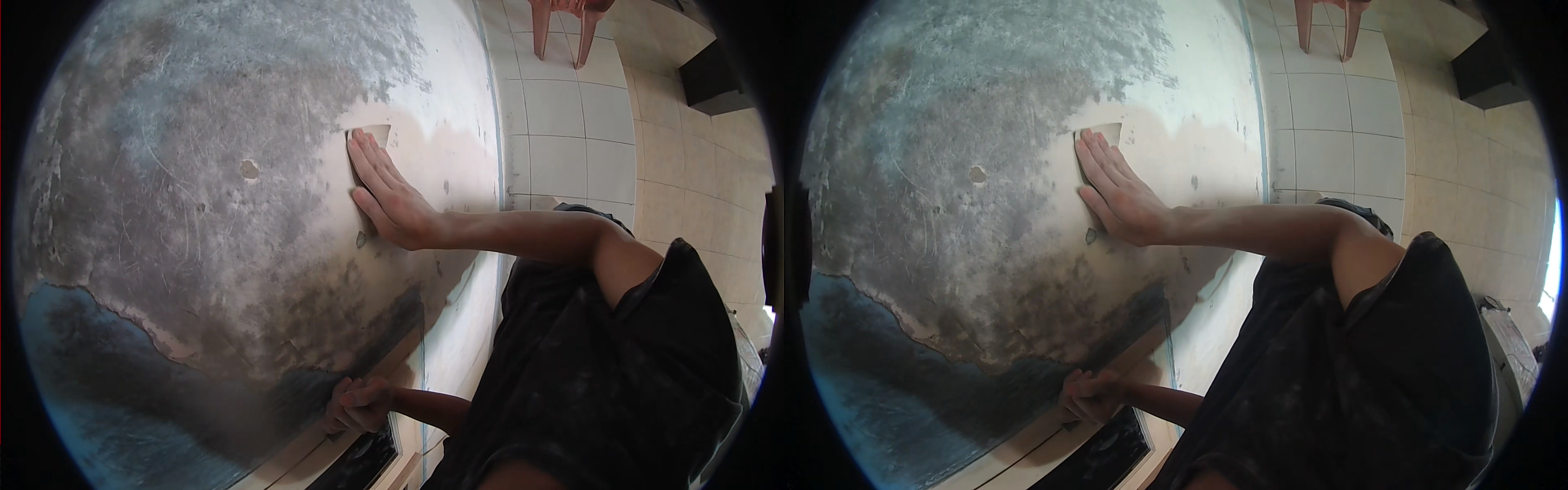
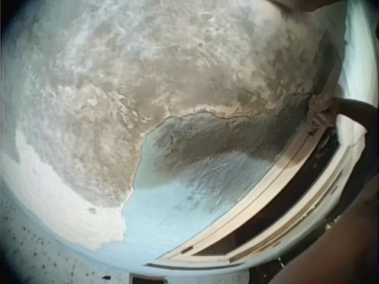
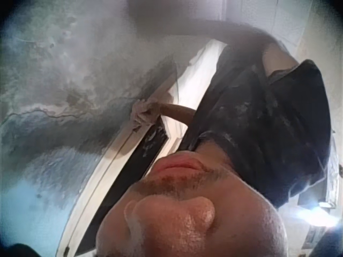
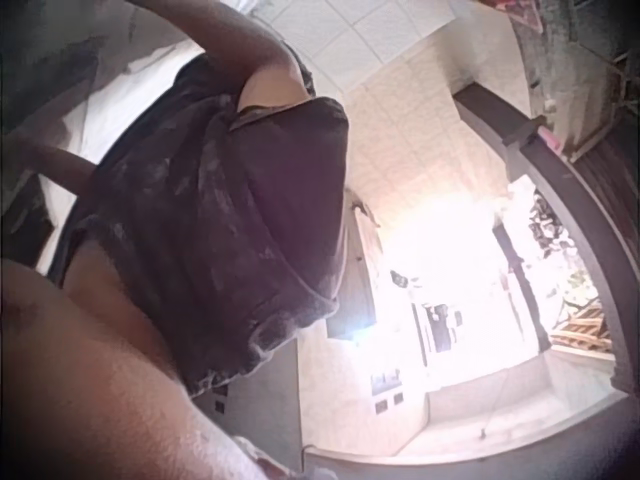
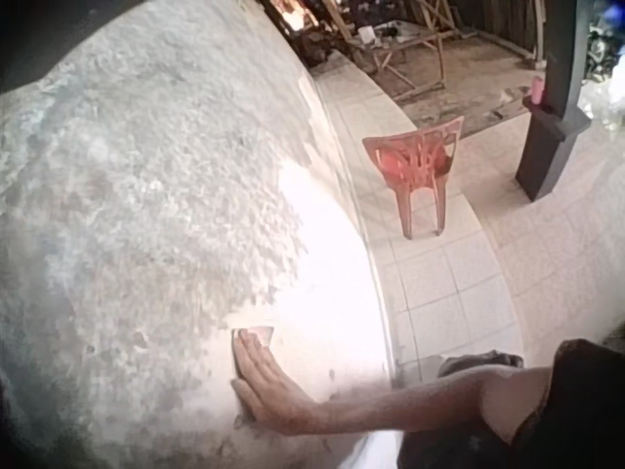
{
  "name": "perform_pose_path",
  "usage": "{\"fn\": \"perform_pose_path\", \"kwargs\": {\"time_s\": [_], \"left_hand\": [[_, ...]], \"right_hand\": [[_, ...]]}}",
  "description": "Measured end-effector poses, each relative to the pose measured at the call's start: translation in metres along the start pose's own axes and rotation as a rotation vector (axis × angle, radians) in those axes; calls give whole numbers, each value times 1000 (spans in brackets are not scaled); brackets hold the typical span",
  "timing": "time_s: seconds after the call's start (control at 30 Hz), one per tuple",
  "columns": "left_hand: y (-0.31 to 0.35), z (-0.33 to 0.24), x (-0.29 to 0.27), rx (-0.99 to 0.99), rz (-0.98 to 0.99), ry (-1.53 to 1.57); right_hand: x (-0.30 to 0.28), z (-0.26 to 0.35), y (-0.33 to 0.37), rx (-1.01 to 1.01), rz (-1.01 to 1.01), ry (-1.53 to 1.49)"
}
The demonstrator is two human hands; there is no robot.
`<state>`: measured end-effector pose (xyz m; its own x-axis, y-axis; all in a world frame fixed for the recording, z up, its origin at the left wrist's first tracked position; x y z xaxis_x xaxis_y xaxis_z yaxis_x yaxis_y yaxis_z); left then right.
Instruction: Sanding a wall to prepare it for painting or repair.
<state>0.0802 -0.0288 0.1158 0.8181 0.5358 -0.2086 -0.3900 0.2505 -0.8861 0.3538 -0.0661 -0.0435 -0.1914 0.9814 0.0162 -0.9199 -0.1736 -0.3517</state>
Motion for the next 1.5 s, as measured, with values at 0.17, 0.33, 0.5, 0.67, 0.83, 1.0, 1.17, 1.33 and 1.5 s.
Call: {"fn": "perform_pose_path", "kwargs": {"time_s": [0.17, 0.33, 0.5, 0.67, 0.83, 1.0, 1.17, 1.33, 1.5], "left_hand": [[-2, -1, 1, -17, 5, -25], [-1, -1, 0, 0, 8, -45], [-4, -5, 2, 24, 8, -15], [-3, -5, 0, 36, 25, -47], [0, -6, 6, 35, 3, -3], [-3, -3, 1, 24, 2, 1], [-9, -12, 8, 57, -1, 28], [0, -2, -2, 8, 19, -62], [1, -1, 1, 40, 7, -43]], "right_hand": [[-17, -23, -38, 65, -106, -3], [0, -4, 2, 62, 26, -80], [-30, -26, -43, 93, -116, -96], [-9, 8, -21, 123, -62, -124], [-30, -27, -59, 279, -70, -214], [-9, -8, -36, 438, 24, -245], [-38, -77, -61, 679, -190, -333], [0, -46, -41, 731, 85, -362], [-3, -70, -45, 820, -6, -380]]}}
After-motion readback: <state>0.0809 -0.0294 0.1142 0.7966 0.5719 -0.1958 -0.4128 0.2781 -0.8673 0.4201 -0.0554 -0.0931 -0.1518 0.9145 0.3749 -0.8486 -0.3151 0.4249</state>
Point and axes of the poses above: each hand's wrist, its own y-axis away from the middle knuckle, its own x-axis out of the palm, z = x × y, the point moved 10 cm from there along -y, towards the middle knuckle, and after that the axes turned 2 degrees about x, right-handed, at the moved point
